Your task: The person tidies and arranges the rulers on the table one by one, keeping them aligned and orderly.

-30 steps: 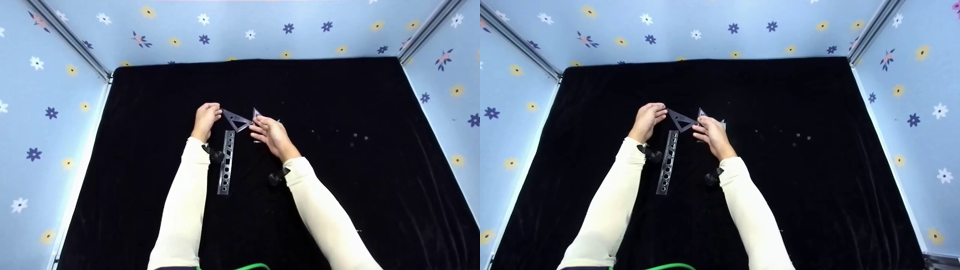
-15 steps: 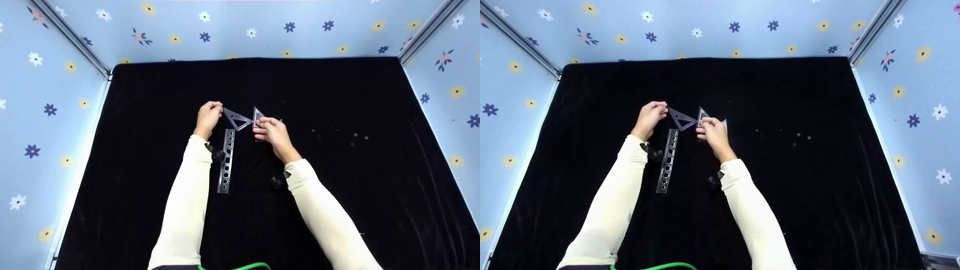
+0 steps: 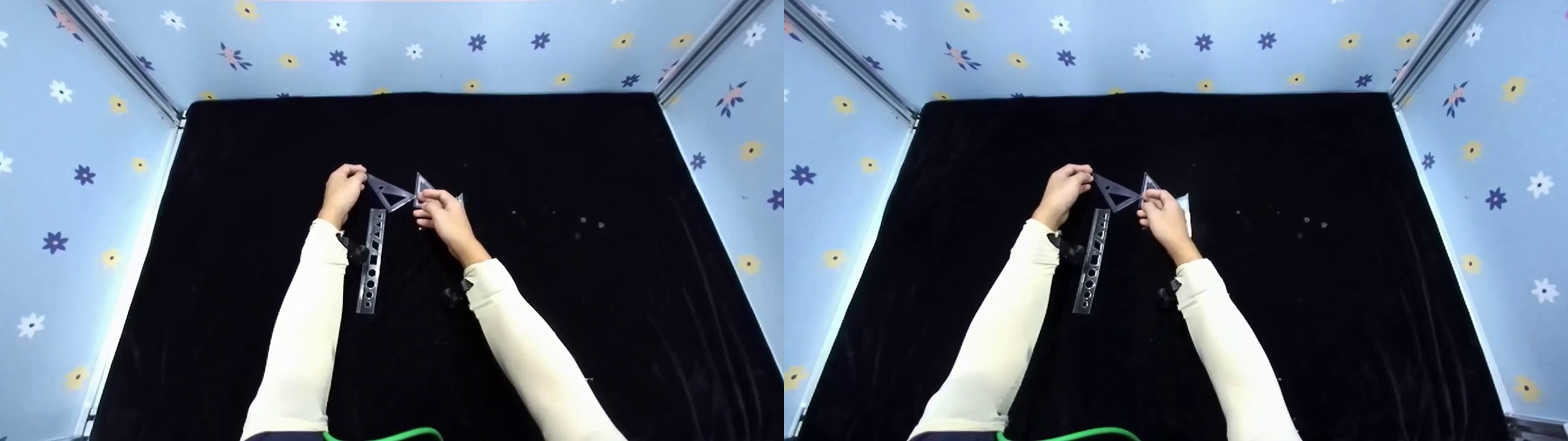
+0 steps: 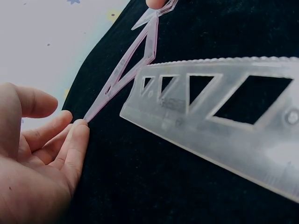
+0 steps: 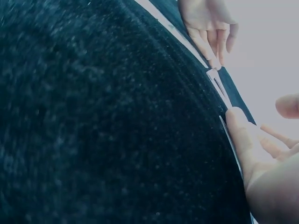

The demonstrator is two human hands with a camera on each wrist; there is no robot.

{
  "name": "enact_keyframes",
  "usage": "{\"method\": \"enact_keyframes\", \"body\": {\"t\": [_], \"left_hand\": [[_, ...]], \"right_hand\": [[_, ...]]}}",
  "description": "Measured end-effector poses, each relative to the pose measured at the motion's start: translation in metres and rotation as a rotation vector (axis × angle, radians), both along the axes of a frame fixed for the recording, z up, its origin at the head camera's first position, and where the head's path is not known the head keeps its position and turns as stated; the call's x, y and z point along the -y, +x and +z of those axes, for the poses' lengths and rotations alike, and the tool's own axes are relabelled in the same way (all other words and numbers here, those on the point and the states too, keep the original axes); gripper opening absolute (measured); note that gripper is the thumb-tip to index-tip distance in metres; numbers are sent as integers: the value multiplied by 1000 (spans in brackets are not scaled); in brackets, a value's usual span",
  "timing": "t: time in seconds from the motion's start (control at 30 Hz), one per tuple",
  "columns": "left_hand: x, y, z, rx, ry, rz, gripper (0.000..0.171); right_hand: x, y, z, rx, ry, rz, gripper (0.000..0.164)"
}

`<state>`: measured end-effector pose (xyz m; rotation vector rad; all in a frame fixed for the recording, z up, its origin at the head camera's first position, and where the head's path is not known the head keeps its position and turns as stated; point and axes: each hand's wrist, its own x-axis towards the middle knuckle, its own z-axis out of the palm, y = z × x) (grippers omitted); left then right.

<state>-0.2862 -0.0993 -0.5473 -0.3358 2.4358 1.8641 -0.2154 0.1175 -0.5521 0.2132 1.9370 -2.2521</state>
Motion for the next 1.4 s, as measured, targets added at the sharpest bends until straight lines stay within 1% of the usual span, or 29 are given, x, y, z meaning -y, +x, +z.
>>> {"method": "enact_keyframes", "body": {"t": [0.33, 0.43, 0.67, 0.9, 1.03, 1.3, 1.4], "left_hand": [[1, 2, 1, 20, 6, -17, 28], [0, 2, 1, 21, 1, -14, 28], [0, 1, 0, -3, -18, -11, 27], [0, 1, 1, -5, -20, -2, 26], [0, 1, 1, -7, -30, -10, 26], [1, 3, 1, -6, -82, -18, 26], [1, 2, 1, -6, -108, -25, 27]], "right_hand": [[2, -4, 2, 12, 117, 66, 40], [4, -3, 2, 2, 124, 73, 40], [4, 0, -2, -29, 118, 31, 38], [3, 0, -2, -32, 129, 59, 39], [1, -1, -1, -20, 82, 67, 40], [-9, 0, 1, 48, -143, 69, 39], [-12, -2, 2, 68, -190, 71, 40]]}}
